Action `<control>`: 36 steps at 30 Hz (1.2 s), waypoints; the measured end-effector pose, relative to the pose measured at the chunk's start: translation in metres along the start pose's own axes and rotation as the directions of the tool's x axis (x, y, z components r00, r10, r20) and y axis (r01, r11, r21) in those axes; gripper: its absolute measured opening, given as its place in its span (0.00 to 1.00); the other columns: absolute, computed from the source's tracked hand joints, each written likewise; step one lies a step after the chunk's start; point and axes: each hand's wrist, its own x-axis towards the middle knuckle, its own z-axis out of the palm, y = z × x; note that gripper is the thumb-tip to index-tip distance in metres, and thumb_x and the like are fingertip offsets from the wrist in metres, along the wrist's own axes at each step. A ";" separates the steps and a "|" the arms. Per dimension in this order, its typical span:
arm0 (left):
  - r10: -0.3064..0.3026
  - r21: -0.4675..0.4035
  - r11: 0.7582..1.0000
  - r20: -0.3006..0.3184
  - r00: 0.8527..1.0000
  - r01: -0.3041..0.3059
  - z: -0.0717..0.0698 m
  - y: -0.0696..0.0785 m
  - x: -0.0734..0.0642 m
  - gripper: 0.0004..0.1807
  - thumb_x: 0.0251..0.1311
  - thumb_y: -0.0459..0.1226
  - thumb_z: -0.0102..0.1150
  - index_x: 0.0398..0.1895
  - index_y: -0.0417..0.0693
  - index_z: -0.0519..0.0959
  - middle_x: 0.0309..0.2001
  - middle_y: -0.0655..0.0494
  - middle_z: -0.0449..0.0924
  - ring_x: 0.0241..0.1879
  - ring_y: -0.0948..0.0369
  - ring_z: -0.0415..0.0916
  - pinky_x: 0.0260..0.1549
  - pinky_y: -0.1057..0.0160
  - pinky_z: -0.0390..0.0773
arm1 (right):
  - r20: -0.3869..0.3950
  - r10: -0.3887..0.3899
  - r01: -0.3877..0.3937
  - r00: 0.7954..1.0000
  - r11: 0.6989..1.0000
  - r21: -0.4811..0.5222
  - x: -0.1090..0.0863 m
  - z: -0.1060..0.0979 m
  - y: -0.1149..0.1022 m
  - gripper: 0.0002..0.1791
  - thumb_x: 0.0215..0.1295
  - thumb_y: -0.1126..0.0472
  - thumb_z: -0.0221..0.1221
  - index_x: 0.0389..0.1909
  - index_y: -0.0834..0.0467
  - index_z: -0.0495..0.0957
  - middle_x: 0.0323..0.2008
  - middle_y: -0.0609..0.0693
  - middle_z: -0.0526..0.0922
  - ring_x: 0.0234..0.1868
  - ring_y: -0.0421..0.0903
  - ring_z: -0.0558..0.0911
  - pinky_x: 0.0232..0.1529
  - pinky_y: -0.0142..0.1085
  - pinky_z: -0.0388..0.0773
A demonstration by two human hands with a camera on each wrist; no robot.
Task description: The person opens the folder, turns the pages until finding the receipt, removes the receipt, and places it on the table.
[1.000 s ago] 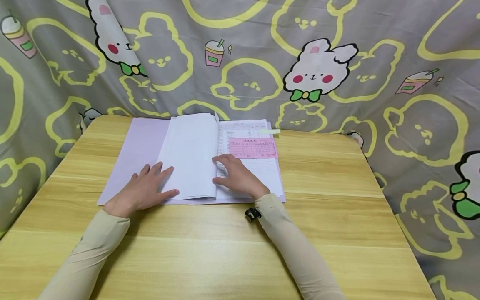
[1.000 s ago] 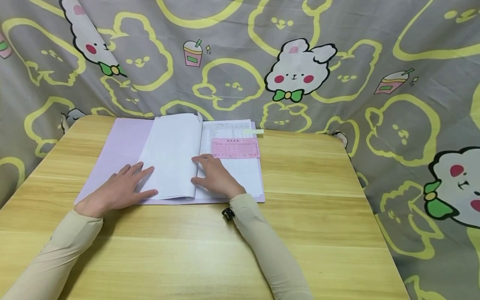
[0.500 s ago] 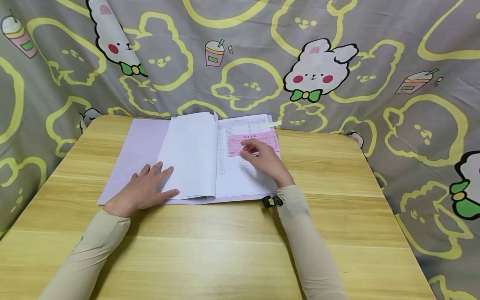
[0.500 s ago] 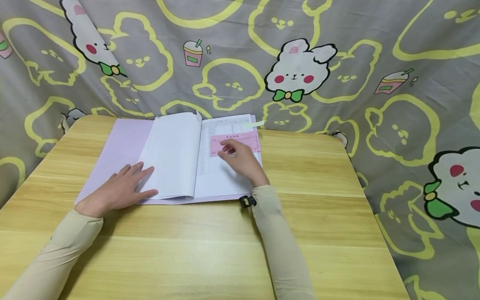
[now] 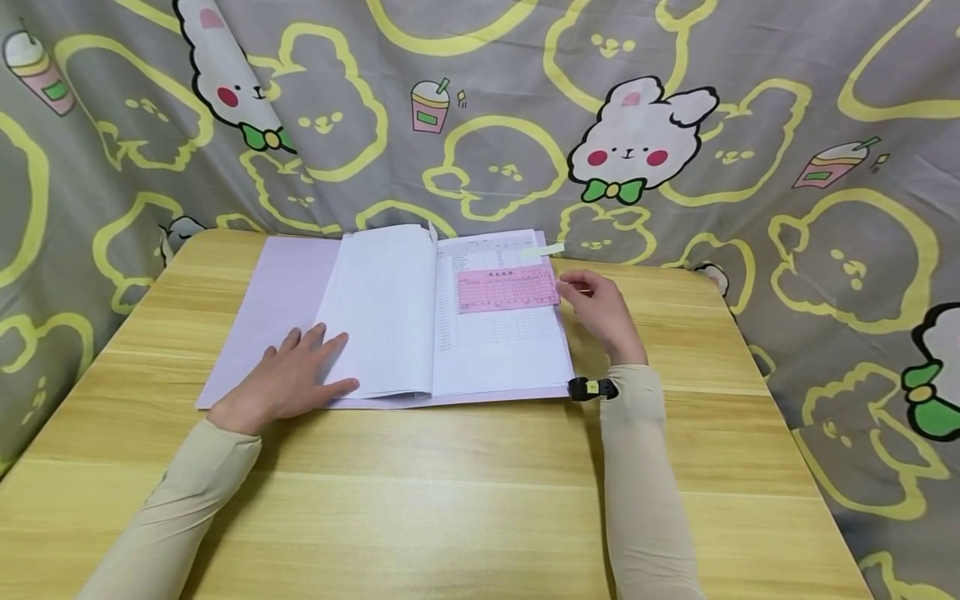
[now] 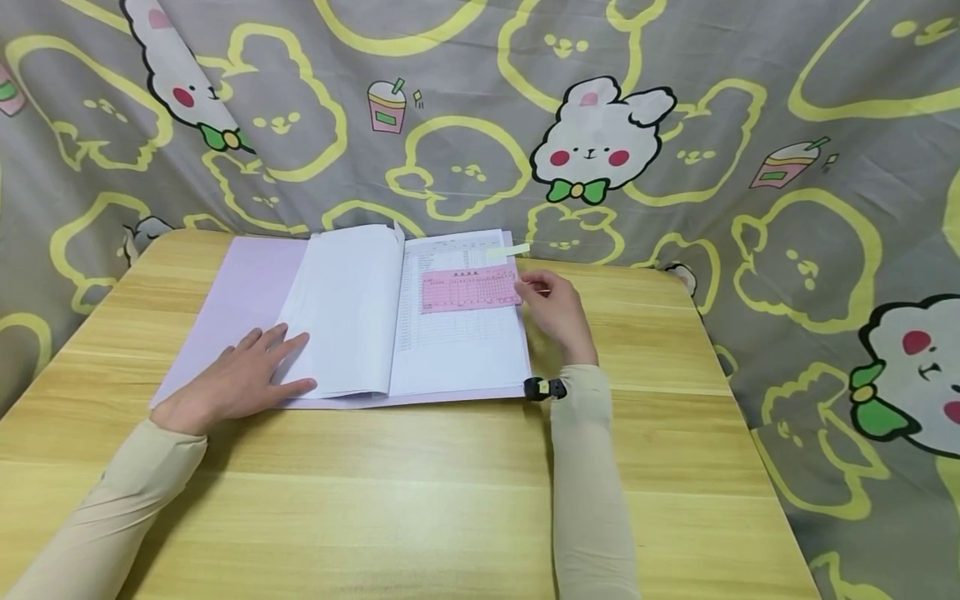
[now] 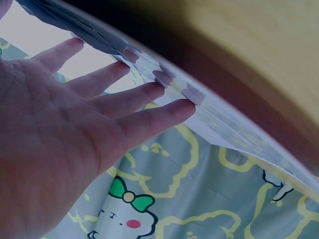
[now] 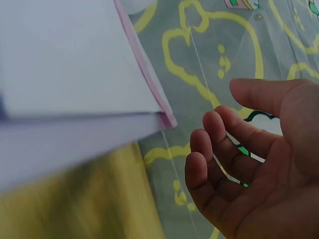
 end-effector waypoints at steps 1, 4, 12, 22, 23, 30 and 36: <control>0.000 0.001 1.000 0.000 1.000 0.000 0.000 0.000 0.000 0.52 0.65 0.71 0.48 0.81 0.46 0.58 0.78 0.28 0.49 0.73 0.23 0.47 0.61 0.19 0.53 | -0.004 0.017 -0.017 1.000 1.000 0.019 0.001 -0.001 0.003 0.23 0.77 0.50 0.56 0.63 0.60 0.76 0.55 0.57 0.78 0.56 0.56 0.76 0.57 0.48 0.74; -0.001 0.001 1.000 0.000 1.000 0.001 0.000 0.001 0.000 0.52 0.65 0.71 0.48 0.81 0.46 0.58 0.78 0.28 0.49 0.73 0.23 0.46 0.61 0.19 0.53 | -0.002 0.060 -0.060 0.998 0.996 0.067 0.004 -0.002 0.009 0.23 0.77 0.51 0.56 0.63 0.62 0.76 0.56 0.58 0.77 0.58 0.57 0.76 0.60 0.51 0.75; 0.002 0.001 1.000 0.002 1.000 -0.002 -0.001 0.001 0.000 0.52 0.65 0.71 0.48 0.81 0.46 0.58 0.78 0.28 0.49 0.73 0.23 0.46 0.61 0.19 0.53 | 0.018 0.137 -0.139 0.990 0.985 0.099 0.012 0.005 0.023 0.21 0.76 0.53 0.57 0.62 0.62 0.75 0.52 0.56 0.76 0.52 0.55 0.80 0.55 0.45 0.80; 0.002 0.002 1.000 0.000 1.000 -0.002 -0.001 0.001 0.000 0.51 0.66 0.70 0.48 0.81 0.46 0.58 0.78 0.28 0.49 0.73 0.23 0.46 0.61 0.19 0.53 | 0.044 0.208 -0.211 0.977 0.975 0.066 0.016 0.013 0.030 0.21 0.75 0.55 0.59 0.63 0.61 0.75 0.47 0.56 0.78 0.40 0.48 0.81 0.42 0.36 0.80; 0.002 0.002 1.000 0.001 1.000 -0.002 -0.001 0.001 0.000 0.51 0.66 0.70 0.48 0.81 0.46 0.58 0.78 0.28 0.49 0.73 0.23 0.46 0.61 0.19 0.53 | 0.049 0.213 -0.216 0.976 0.975 0.062 0.017 0.014 0.031 0.21 0.75 0.55 0.58 0.63 0.61 0.75 0.47 0.56 0.78 0.40 0.48 0.81 0.42 0.36 0.81; 0.003 0.006 1.000 0.001 1.000 -0.003 -0.001 0.001 0.000 0.51 0.66 0.70 0.48 0.80 0.46 0.58 0.78 0.28 0.50 0.73 0.23 0.47 0.61 0.19 0.54 | 0.052 0.234 -0.237 0.971 0.970 0.060 0.020 0.020 0.034 0.21 0.74 0.55 0.59 0.62 0.60 0.76 0.46 0.56 0.79 0.40 0.48 0.82 0.41 0.36 0.83; 0.004 0.006 1.000 -0.002 1.000 -0.004 -0.001 0.000 0.000 0.51 0.66 0.70 0.48 0.81 0.46 0.58 0.78 0.29 0.50 0.73 0.23 0.47 0.61 0.19 0.54 | 0.035 0.238 -0.240 0.971 0.968 0.076 0.021 0.022 0.037 0.18 0.74 0.58 0.59 0.61 0.59 0.77 0.45 0.55 0.78 0.40 0.48 0.80 0.38 0.35 0.82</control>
